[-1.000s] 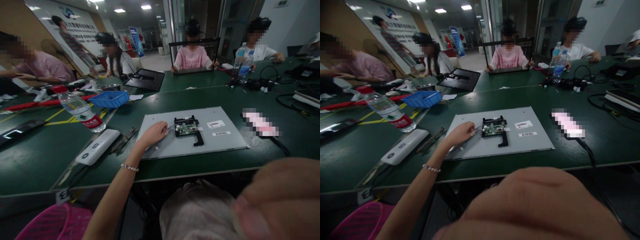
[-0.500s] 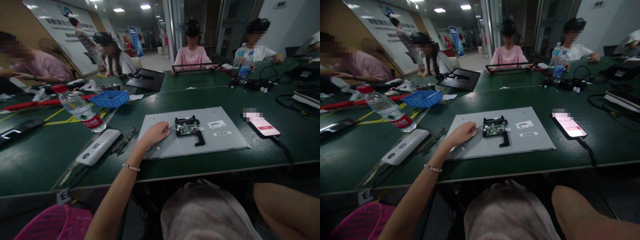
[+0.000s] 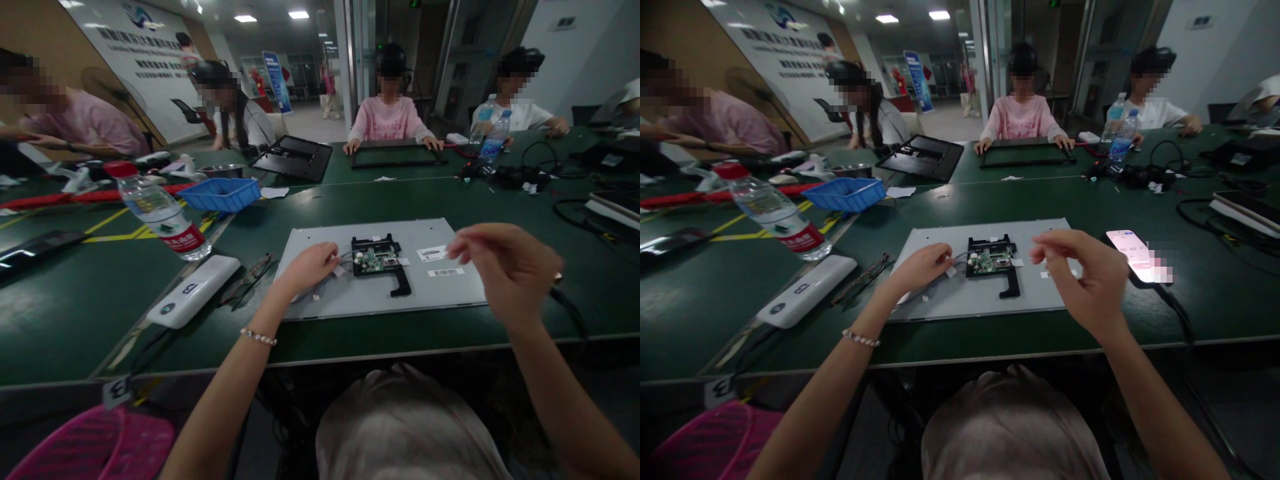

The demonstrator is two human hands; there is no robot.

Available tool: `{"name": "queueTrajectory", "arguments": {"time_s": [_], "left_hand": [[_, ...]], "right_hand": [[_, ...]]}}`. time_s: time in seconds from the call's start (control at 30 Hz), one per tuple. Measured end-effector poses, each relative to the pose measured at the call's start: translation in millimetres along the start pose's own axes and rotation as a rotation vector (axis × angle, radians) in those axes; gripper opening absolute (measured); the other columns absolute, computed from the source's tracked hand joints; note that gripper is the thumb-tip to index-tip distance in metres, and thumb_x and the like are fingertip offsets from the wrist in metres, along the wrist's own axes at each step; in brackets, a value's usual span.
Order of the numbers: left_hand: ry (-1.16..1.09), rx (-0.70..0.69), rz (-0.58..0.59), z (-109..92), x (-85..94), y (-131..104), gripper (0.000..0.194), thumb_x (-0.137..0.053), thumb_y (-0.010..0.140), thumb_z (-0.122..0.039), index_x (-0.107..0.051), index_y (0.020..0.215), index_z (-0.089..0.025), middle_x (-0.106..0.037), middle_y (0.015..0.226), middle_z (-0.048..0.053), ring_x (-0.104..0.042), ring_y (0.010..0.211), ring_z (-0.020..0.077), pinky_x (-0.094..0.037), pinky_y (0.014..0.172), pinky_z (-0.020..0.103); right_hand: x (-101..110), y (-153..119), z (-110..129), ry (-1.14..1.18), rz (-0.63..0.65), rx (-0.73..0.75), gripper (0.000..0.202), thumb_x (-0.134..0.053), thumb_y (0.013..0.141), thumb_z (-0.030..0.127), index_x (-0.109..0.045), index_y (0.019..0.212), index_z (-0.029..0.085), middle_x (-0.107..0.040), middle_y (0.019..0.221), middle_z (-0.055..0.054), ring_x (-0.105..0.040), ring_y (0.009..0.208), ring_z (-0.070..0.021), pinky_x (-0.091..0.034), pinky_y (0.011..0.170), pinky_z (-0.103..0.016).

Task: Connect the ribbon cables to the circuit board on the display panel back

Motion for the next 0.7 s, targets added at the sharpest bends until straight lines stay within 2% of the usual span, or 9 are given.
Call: {"name": "queueTrajectory", "arguments": {"time_s": [0.07, 0.2, 0.33, 0.4, 0.5, 0.6, 0.7], "left_hand": [[-0.003, 0.001, -0.029, -1.3, 3.2, -0.6, 0.015, -0.044, 0.088, -0.033, -0.049, 0.09, -0.019, -0.054, 0.079, 0.003, -0.051, 0.072, 0.018, -0.037, 0.066, 0.029], [-0.029, 0.0, 0.004, -2.8, 5.3, -2.1, 0.025, -0.049, 0.085, -0.044, -0.047, 0.09, -0.019, -0.054, 0.08, 0.003, -0.051, 0.073, 0.0187, -0.036, 0.064, 0.029], [-0.066, 0.012, 0.085, -2.1, 2.7, -3.2, 0.032, -0.055, 0.079, -0.05, -0.047, 0.086, -0.02, -0.055, 0.082, 0.004, -0.051, 0.074, 0.0194, -0.037, 0.064, 0.029], [-0.075, 0.024, 0.095, -1.3, 1.6, -3.4, 0.034, -0.056, 0.077, -0.051, -0.047, 0.085, -0.02, -0.055, 0.083, 0.004, -0.052, 0.075, 0.0198, -0.037, 0.065, 0.029], [-0.078, 0.05, 0.086, 0.7, 0.7, -3.3, 0.036, -0.056, 0.076, -0.053, -0.048, 0.087, -0.019, -0.055, 0.085, 0.005, -0.052, 0.077, 0.0202, -0.038, 0.067, 0.03], [-0.076, 0.057, 0.074, 2.6, -0.1, -3.4, 0.038, -0.056, 0.076, -0.055, -0.049, 0.088, -0.019, -0.055, 0.088, 0.005, -0.052, 0.079, 0.0207, -0.038, 0.069, 0.03], [-0.076, 0.055, 0.068, 3.0, -0.3, -3.8, 0.04, -0.056, 0.076, -0.056, -0.049, 0.09, -0.019, -0.055, 0.089, 0.006, -0.052, 0.08, 0.0212, -0.039, 0.07, 0.031]], "right_hand": [[-8.5, 16.5, -19.7, -0.106, 0.093, -0.004, 0.018, -0.052, 0.087, 0.022, -0.065, 0.099, 0.024, -0.067, 0.084, -0.001, -0.064, 0.074, -0.0151, -0.051, 0.065, -0.028], [-22.9, 39.5, -66.6, -0.285, 0.484, -0.034, 0.02, -0.053, 0.084, 0.021, -0.069, 0.095, 0.021, -0.071, 0.092, -0.003, -0.065, 0.081, -0.0175, -0.051, 0.068, -0.029], [-35.3, 43.7, -102.0, -0.301, 0.659, -0.11, 0.019, -0.054, 0.081, 0.02, -0.069, 0.092, 0.02, -0.07, 0.093, -0.004, -0.064, 0.082, -0.0175, -0.05, 0.07, -0.028], [-41.2, 40.9, -112.6, -0.259, 0.696, -0.178, 0.018, -0.056, 0.08, 0.021, -0.068, 0.093, 0.019, -0.07, 0.093, -0.004, -0.064, 0.082, -0.017, -0.049, 0.07, -0.028], [-47.9, 34.2, -122.4, -0.225, 0.686, -0.261, 0.02, -0.06, 0.077, 0.026, -0.067, 0.094, 0.019, -0.068, 0.093, -0.005, -0.063, 0.08, -0.0168, -0.048, 0.07, -0.028], [-52.7, 27.4, -128.9, -0.24, 0.694, -0.284, 0.024, -0.064, 0.074, 0.029, -0.066, 0.095, 0.018, -0.067, 0.091, -0.005, -0.062, 0.077, -0.0172, -0.047, 0.069, -0.029], [-56.3, 22.8, -133.9, -0.255, 0.693, -0.296, 0.022, -0.065, 0.072, 0.025, -0.065, 0.093, 0.018, -0.067, 0.087, -0.005, -0.061, 0.074, -0.0163, -0.045, 0.068, -0.028]]}}
Point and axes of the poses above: each hand's wrist, its own y-axis towards the middle knuckle, its own x-axis out of the back of the hand, z = x × y, the point moved 1 cm from there along y, towards the middle knuckle
